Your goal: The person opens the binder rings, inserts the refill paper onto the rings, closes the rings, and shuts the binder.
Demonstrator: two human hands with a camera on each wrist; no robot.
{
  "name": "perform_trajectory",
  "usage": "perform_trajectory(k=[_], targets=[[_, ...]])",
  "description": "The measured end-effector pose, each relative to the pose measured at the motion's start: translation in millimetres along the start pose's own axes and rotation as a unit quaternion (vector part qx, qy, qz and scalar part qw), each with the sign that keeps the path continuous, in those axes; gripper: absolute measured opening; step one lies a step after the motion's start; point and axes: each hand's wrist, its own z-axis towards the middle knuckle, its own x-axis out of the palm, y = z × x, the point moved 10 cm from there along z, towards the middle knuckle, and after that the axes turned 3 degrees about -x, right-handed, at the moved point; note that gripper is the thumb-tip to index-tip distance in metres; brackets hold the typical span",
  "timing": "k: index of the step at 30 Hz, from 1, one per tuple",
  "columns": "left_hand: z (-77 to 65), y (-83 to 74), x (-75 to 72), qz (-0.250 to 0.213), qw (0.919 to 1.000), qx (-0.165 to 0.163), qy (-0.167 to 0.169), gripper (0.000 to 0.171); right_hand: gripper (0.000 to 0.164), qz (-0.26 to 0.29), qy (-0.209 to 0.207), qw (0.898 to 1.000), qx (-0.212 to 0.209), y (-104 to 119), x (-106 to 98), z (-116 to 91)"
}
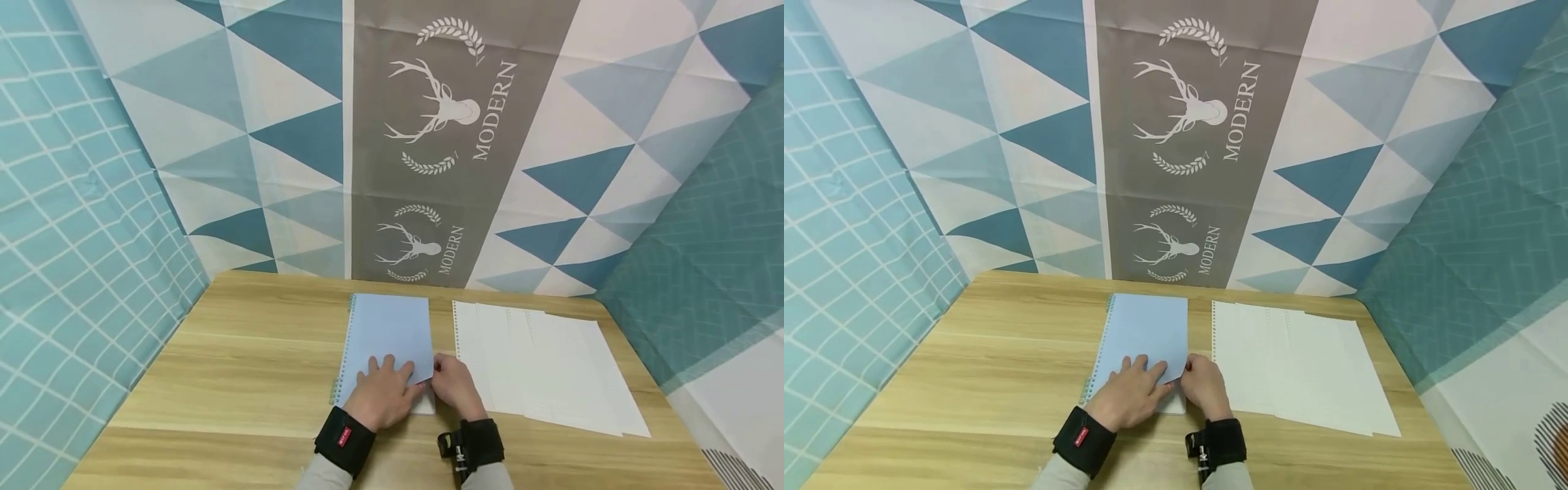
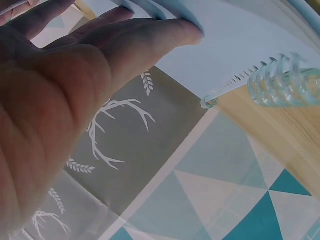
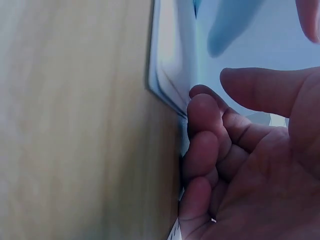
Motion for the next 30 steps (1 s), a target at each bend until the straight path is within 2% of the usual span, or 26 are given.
perform_trajectory(k=[5,12,23,30], targets=[[-0.4,0.6,0.1,0.003,0.9999,-0.005,-0.011,0.051,0.014,-0.003,0.000,1.000,0.004,-0.3,2.5,-0.4],[-0.4,-1.4,-0.5,0.014,0.9997,0.000,-0.021,0.041,0.015,-0.005,0.002,1.000,0.007,0.0,2.7,-0.4],[-0.3,-2.9,1.2,0.028,0.9996,0.005,-0.010,0.037,0.015,-0.015,-0.001,1.000,0.010,1.1,1.6,-0.9],[1.2,-3.4,0.7,0.029,0.9993,0.002,-0.022,0.034,0.014,-0.016,-0.007,1.000,0.006,4.7,0.8,-0.5]])
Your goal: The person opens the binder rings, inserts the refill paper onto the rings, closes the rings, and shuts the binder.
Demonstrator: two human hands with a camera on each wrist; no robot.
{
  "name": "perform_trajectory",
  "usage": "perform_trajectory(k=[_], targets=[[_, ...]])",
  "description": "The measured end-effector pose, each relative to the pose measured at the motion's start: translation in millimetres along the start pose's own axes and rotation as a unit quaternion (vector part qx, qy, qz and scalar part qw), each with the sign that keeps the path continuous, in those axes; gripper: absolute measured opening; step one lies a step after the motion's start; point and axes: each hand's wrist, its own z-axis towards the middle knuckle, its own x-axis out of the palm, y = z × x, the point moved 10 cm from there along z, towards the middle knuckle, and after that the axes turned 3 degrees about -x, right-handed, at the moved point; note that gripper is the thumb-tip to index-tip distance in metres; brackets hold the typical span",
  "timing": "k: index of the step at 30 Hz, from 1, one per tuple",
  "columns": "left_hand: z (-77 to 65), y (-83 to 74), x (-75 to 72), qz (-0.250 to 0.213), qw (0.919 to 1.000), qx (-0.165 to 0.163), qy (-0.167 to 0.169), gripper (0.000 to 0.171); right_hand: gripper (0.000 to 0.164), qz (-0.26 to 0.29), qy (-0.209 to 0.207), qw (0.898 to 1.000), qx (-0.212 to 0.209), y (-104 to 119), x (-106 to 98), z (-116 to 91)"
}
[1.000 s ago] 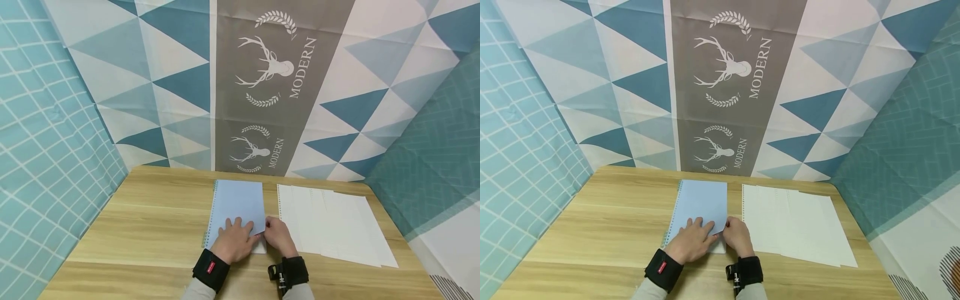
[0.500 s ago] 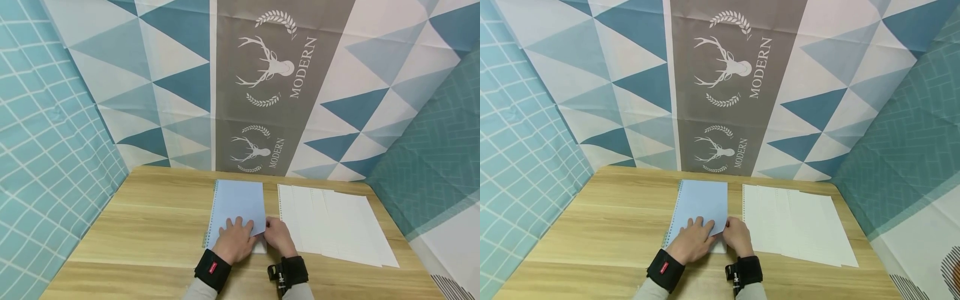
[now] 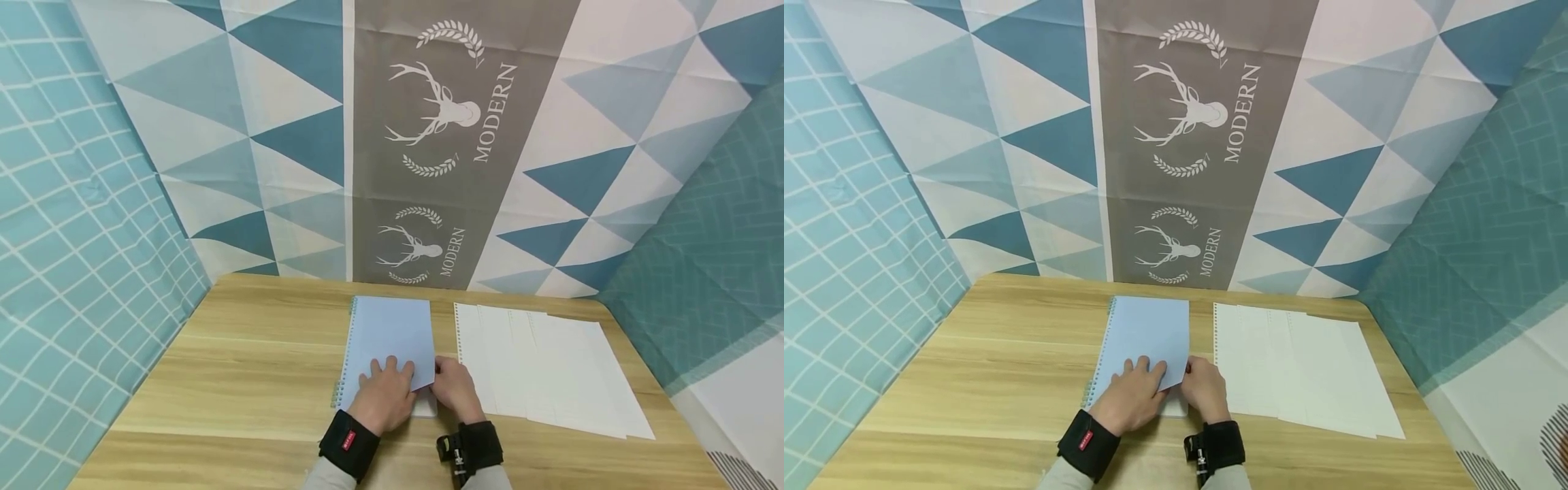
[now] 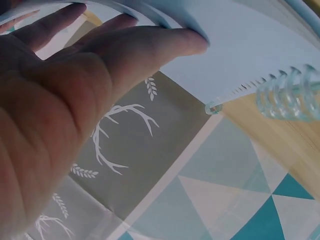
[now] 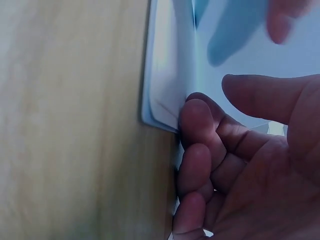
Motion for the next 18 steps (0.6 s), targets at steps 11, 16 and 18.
perform_trajectory(k=[11,16,18], targets=[[-1.2,0.6,-1.8,0.002,0.9997,-0.005,-0.022,0.034,0.015,-0.011,-0.004,1.000,-0.003,1.4,1.3,0.4],[-2.7,-0.1,-5.4,0.003,0.9995,-0.003,-0.032,0.034,0.014,-0.015,-0.006,1.000,-0.005,2.2,1.3,-0.2],[-3.1,-0.5,-6.9,0.007,0.9992,-0.001,-0.039,0.034,0.014,-0.017,-0.008,1.000,-0.004,2.2,0.6,-0.3]])
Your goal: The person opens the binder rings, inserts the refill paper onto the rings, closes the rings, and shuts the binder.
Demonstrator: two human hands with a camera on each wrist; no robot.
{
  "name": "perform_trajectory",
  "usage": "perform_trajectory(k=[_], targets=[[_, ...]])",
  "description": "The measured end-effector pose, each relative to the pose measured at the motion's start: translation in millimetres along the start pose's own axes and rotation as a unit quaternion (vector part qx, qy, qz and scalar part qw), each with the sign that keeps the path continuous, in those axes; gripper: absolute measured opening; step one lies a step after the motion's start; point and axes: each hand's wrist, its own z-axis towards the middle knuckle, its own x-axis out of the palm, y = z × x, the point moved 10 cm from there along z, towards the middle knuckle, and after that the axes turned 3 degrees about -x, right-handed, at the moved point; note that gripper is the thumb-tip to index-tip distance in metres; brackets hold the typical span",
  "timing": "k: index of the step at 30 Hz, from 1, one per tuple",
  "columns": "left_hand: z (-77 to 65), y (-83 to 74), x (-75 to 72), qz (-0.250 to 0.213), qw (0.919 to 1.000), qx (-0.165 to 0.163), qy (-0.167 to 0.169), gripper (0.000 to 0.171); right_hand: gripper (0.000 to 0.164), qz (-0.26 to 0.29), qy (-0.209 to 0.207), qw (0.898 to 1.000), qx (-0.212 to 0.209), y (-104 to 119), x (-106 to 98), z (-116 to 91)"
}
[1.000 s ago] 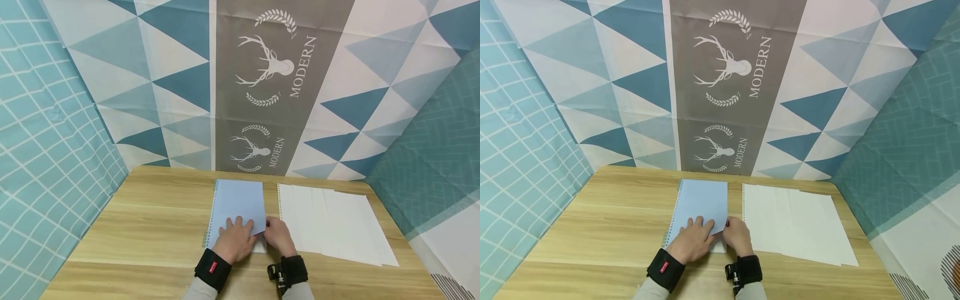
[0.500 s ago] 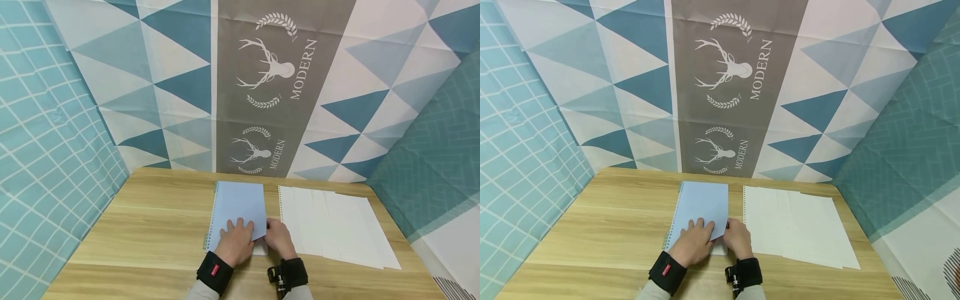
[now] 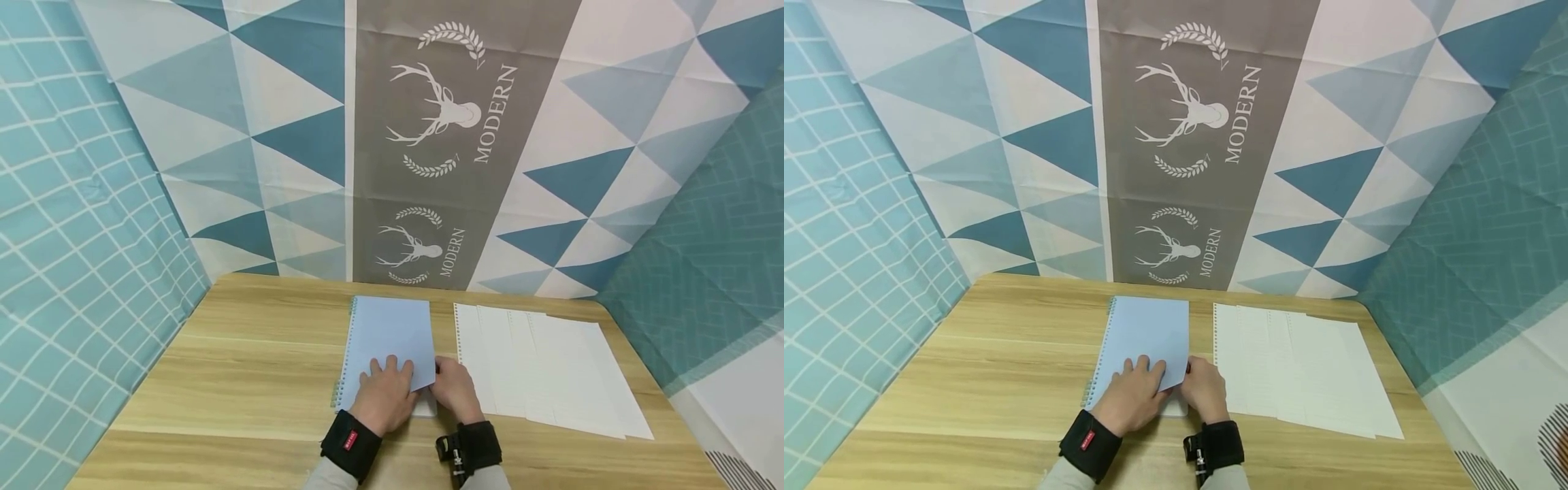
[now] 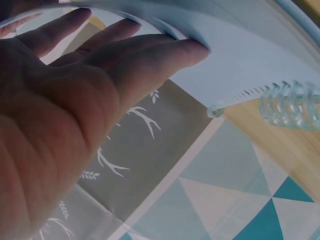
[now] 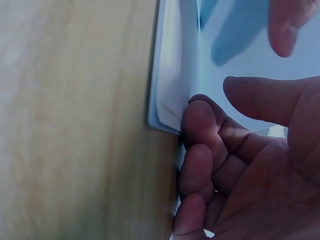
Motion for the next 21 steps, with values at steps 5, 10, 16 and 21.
perform_trajectory(k=[5,10,16,21], targets=[[-0.6,-1.7,-2.5,0.006,1.0000,0.001,-0.004,0.032,0.013,-0.002,-0.004,1.000,-0.003,-0.6,-1.3,-0.3],[0.8,-0.4,-4.1,-0.025,0.9997,0.002,0.008,0.038,0.015,0.007,0.002,1.000,0.003,-0.7,-0.6,0.7],[0.5,4.0,-13.6,-0.093,0.9954,0.008,0.020,0.053,0.018,0.035,0.016,0.999,0.008,-1.9,0.7,-0.3],[-0.9,3.9,-32.3,-0.122,0.9922,0.023,-0.008,0.063,0.013,0.045,-0.005,0.998,-0.040,7.3,-9.3,0.0]])
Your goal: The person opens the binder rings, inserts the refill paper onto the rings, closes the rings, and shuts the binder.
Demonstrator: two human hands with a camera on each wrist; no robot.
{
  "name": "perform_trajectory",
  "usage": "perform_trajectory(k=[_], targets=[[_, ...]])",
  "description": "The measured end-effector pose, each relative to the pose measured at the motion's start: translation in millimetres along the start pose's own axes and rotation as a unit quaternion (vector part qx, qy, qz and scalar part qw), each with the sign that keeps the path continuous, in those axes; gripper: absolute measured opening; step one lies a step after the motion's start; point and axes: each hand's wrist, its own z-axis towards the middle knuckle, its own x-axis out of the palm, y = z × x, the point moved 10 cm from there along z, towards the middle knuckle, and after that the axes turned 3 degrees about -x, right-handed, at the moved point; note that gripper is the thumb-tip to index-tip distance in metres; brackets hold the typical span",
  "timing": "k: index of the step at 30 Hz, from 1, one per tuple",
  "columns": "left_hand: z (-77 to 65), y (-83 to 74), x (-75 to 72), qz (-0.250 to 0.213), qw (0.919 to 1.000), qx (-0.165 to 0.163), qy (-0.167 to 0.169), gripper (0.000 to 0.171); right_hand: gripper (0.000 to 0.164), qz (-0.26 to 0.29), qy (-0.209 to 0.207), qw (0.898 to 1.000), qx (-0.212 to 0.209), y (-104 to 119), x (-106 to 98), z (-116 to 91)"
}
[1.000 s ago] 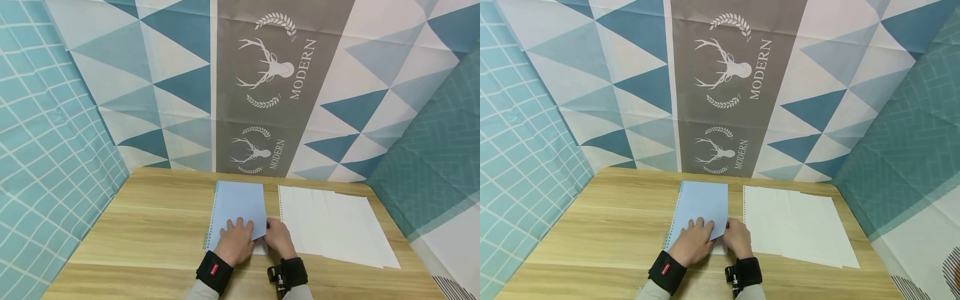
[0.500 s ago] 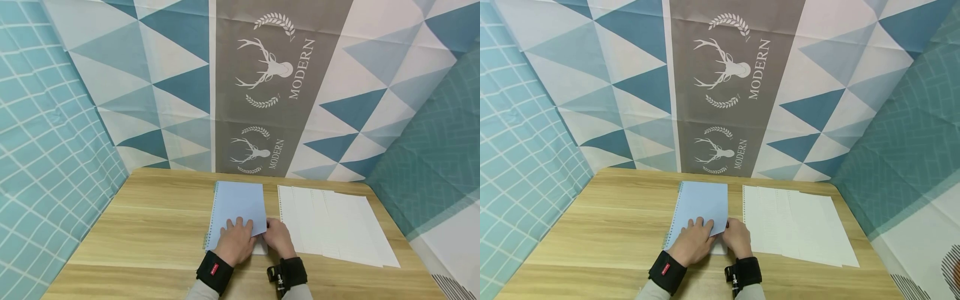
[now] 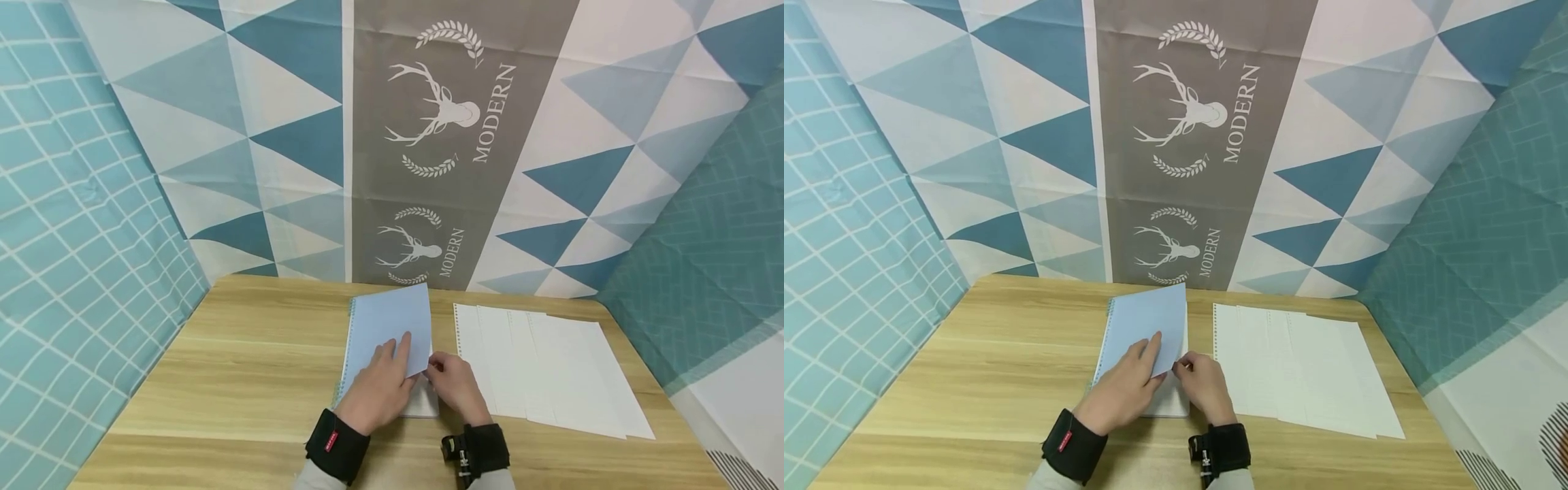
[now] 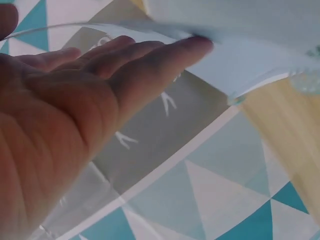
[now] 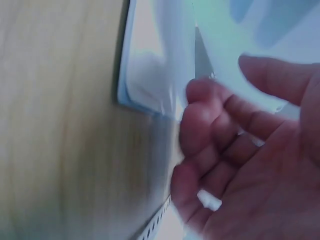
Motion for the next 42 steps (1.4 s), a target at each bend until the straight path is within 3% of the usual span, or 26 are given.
perform_trajectory(k=[3,8,12,16,21,27,42], targets=[[0.1,-5.1,-7.6,0.000,0.9997,0.015,-0.021,0.064,0.011,-0.007,-0.004,0.998,-0.056,10.1,-2.0,0.8],[0.6,-11.6,-8.7,0.015,0.9986,0.031,-0.039,0.063,0.035,-0.034,0.038,0.987,-0.154,28.9,12.0,-1.8],[-1.2,-14.2,-13.5,0.028,0.9972,0.033,-0.061,0.060,0.041,-0.089,0.067,0.976,-0.186,35.7,24.9,-5.6],[-5.0,-14.0,-30.9,0.020,0.9952,0.029,-0.092,0.058,0.057,-0.155,0.097,0.968,-0.171,34.7,35.0,-9.2],[-11.9,-9.1,-56.5,0.003,0.9925,0.016,-0.121,0.057,0.075,-0.167,0.127,0.969,-0.134,27.4,40.9,-10.6],[-19.0,-2.4,-81.3,-0.004,0.9894,0.010,-0.145,0.056,0.075,-0.161,0.126,0.971,-0.121,22.9,40.8,-8.7],[-35.7,31.4,-118.9,-0.060,0.9881,-0.034,-0.138,0.059,0.078,-0.155,0.127,0.973,-0.118,21.9,41.0,-10.2]])
